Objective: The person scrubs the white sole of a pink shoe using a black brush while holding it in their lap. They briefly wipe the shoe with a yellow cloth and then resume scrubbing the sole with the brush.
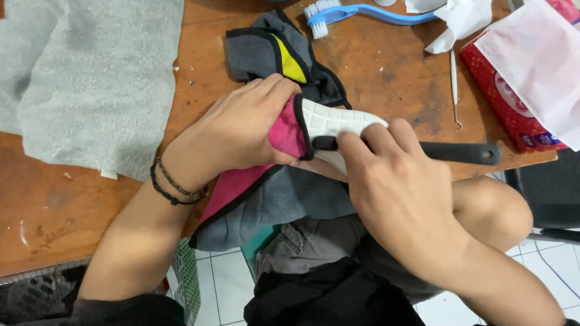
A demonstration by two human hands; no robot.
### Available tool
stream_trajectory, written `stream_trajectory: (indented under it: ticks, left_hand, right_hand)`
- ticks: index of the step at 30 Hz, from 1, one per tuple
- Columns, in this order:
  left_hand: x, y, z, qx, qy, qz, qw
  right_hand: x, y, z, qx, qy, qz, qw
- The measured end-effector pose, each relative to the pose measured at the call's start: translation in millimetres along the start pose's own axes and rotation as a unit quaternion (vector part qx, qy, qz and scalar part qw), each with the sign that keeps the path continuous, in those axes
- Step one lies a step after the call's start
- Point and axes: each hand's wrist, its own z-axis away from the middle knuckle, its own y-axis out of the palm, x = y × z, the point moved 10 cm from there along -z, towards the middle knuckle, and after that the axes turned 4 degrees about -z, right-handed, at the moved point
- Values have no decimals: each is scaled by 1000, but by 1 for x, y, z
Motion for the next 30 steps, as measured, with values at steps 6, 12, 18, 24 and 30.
stream_trajectory:
  ticks: [6,12,18,24,30]
  left_hand:
    - [5,2,-1,16,-17,3,1000]
    - [3,1,1,15,-26,2,1000]
    - [3,-1,1,21,-34,7,999]
    - [0,-4,2,-11,-8,5,1000]
    - [3,-2,1,20,-34,12,999]
  right_hand:
    - [-3,0,-6,-18,-11,-22,1000]
    - [-14,11,-22,54,8,-125,991]
    - [-15,8,-28,-11,-10,-92,996]
    - [-6,-2,-17,-19,-21,-77,997]
    - [-24,12,-33,-45,-59,-88,993]
